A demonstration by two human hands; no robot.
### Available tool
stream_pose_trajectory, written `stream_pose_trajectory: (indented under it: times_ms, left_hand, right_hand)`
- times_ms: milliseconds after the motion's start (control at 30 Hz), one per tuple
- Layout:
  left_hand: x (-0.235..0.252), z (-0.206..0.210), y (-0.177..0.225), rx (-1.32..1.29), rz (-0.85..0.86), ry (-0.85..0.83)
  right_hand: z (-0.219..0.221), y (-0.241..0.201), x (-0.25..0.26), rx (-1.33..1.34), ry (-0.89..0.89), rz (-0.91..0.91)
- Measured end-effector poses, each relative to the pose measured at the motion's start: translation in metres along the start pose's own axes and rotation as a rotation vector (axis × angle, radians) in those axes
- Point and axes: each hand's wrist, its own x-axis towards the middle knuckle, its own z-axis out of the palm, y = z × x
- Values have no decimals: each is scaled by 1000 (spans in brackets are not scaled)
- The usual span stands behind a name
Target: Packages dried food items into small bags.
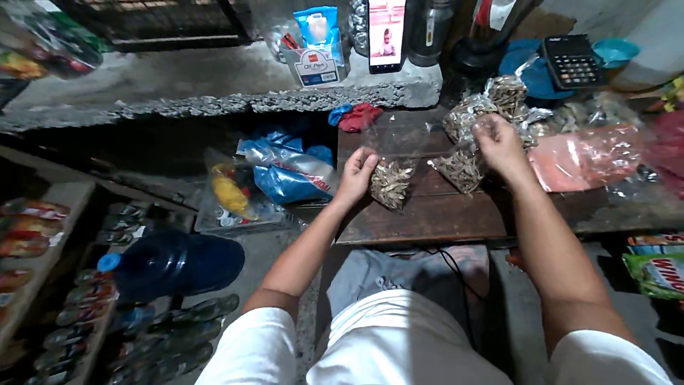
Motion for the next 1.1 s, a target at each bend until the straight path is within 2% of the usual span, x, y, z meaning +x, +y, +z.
stream_pose_trajectory:
  times_ms: [133, 233, 333, 467, 633, 800, 867, 1100]
  left_hand:
    - [18, 20, 3, 59, 133, -66]
    - [29, 34, -5, 61, 263, -42]
    - [34, 40, -12, 40, 302, -51]
    - [38, 41, -22, -23, 253, -174]
    - [52, 52, -18, -136, 89, -164]
    - [66, 55, -32, -143, 78, -118]
    - [65, 55, -35, -151, 69, -99]
    - [57, 49, -31, -235, 53, 33]
  right_hand:
    - [-11, -4, -10, -14, 28, -48]
    - [-14, -10, -17, -76, 72, -80]
    - [-12, -8, -23, -108, 117, -118]
    - [-13, -11, -30, -102, 216, -252]
    - [-13, -11, -33, -128, 293, -361]
    - [-17, -4, -31, -137, 159, -292]
    - [-16, 1, -30, -87, 152, -290]
    - [-19, -5, -22, 267, 290, -341]
